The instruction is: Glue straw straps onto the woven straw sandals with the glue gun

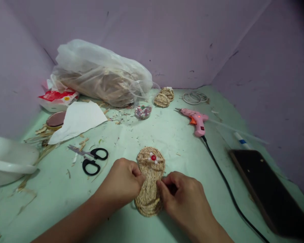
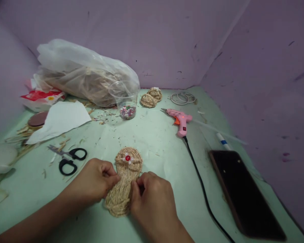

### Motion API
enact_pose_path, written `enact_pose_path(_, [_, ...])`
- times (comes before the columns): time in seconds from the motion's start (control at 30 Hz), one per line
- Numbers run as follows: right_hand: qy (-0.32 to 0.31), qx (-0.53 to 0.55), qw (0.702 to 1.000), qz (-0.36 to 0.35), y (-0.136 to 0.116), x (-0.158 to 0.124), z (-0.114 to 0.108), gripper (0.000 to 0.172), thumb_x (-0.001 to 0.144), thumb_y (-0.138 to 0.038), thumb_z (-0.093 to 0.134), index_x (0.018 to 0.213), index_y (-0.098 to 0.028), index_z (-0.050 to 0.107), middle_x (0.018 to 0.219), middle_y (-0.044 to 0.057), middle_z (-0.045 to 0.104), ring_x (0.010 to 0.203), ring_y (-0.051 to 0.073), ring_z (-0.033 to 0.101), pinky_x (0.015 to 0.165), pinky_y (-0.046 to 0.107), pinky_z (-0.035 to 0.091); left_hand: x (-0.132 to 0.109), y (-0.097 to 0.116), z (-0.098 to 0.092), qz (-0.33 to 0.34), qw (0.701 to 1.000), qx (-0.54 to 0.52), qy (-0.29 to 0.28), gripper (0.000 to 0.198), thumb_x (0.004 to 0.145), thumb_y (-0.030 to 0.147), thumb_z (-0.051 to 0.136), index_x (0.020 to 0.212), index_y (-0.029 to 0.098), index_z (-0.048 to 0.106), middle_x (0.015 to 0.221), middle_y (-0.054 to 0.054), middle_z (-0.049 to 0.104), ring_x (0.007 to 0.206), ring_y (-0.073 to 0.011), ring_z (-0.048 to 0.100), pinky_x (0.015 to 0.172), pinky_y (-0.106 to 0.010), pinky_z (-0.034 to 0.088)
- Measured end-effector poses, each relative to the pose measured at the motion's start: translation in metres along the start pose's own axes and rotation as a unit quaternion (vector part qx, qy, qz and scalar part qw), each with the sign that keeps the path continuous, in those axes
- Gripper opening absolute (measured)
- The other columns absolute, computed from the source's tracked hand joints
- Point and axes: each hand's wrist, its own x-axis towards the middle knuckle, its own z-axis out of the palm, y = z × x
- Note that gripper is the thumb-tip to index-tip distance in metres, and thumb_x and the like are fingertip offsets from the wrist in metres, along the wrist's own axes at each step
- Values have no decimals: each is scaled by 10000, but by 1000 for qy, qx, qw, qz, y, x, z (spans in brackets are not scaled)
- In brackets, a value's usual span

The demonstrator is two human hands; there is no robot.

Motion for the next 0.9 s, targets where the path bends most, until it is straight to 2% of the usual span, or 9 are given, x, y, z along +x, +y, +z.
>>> enact_pose_path(0.1, [2,-5,999,-35,1,2,0,204,758,-274,514,586,-195,591,537,14,617,459,137,546,448,236,346,1,-3,4,-4,999,36,15,206,639,298,515,502,147,538,450,25,485,436,-80,413,396,-193,278])
enact_pose_path(0.23, [6,-5,1000,-26,0,4,2,199,746,-254,526,561,-194,566,519,4,599,450,126,536,437,227,338,1,-3,6,17,995,93,31,221,655,292,478,491,156,536,438,34,473,444,-82,413,419,-210,261])
enact_pose_path(0.4, [3,-16,998,-57,-1,1,1,230,785,-226,459,582,-187,561,567,21,600,486,128,533,469,239,343,-5,3,3,22,990,141,6,241,695,273,427,501,171,529,447,34,482,449,-85,398,447,-232,242])
enact_pose_path(0.53, [-20,42,999,-13,-1,1,-2,217,771,-233,452,597,-192,576,557,18,604,520,135,551,472,236,346,-7,7,4,7,989,150,10,269,704,297,427,466,175,454,428,41,429,441,-81,352,449,-238,220])
enact_pose_path(0.67, [-52,82,994,54,-2,7,-4,194,720,-221,493,545,-184,568,495,9,589,444,115,507,428,224,324,-6,8,8,4,986,167,23,282,706,345,439,476,182,423,436,43,405,444,-83,314,453,-240,207])
enact_pose_path(0.9, [-66,98,992,51,-3,12,-6,185,691,-194,510,512,-181,557,474,9,581,425,111,488,401,216,315,-6,11,10,28,972,232,23,226,721,328,418,550,191,475,508,4,468,482,-107,343,504,-274,206])
